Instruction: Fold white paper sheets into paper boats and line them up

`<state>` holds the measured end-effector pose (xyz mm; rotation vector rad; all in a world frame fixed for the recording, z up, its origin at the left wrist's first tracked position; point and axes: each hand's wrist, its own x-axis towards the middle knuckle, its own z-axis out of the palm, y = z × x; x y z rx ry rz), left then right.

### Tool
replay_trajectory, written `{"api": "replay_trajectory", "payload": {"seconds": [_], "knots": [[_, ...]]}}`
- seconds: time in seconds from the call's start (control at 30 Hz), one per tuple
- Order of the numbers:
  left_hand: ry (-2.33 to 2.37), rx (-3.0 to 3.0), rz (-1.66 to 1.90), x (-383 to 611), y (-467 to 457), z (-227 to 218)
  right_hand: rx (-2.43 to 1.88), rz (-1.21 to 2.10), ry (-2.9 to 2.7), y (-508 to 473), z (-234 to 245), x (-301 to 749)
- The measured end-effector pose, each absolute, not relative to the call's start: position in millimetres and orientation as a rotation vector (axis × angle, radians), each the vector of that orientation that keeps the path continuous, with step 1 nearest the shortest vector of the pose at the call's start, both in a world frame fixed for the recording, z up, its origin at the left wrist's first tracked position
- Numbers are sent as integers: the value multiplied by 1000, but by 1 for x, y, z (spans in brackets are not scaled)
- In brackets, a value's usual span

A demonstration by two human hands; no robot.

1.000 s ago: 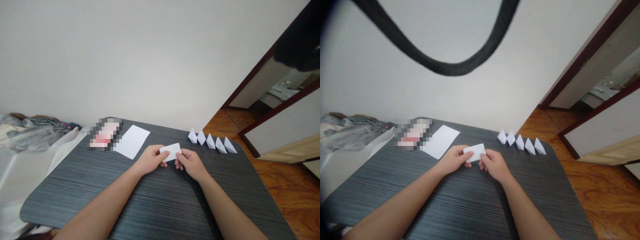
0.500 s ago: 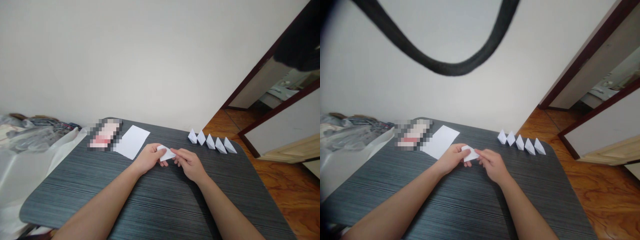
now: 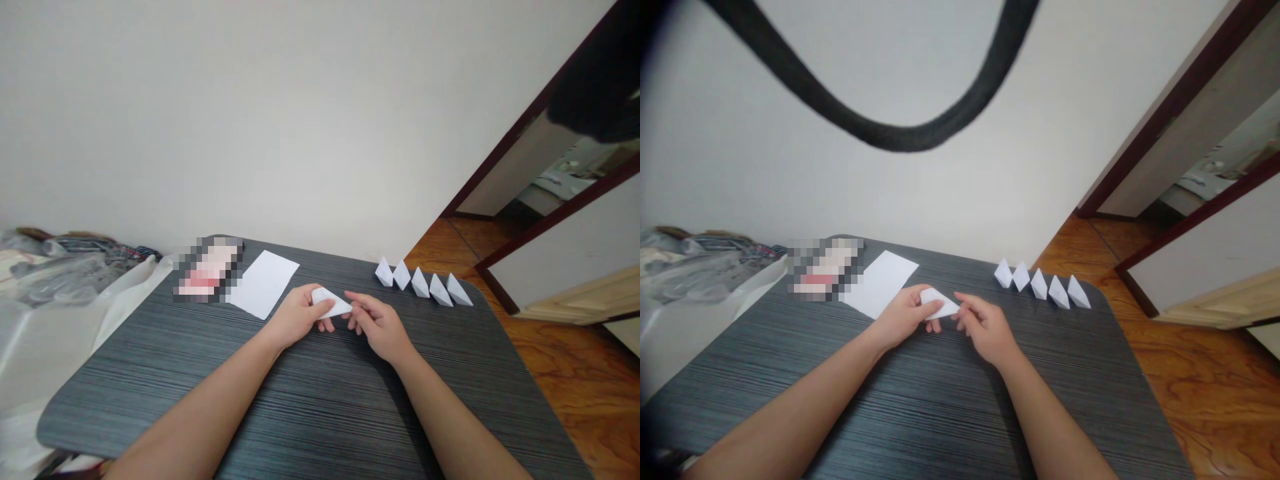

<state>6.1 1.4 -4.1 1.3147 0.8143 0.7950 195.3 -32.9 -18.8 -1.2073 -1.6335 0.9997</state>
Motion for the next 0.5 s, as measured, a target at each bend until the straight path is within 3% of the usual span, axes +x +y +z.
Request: {"api": "replay_trajectory", "payload": {"seconds": [0.5], "knots": [[838, 1363, 807, 7, 0, 0, -1326, 1108, -1584, -33, -15, 196]]}}
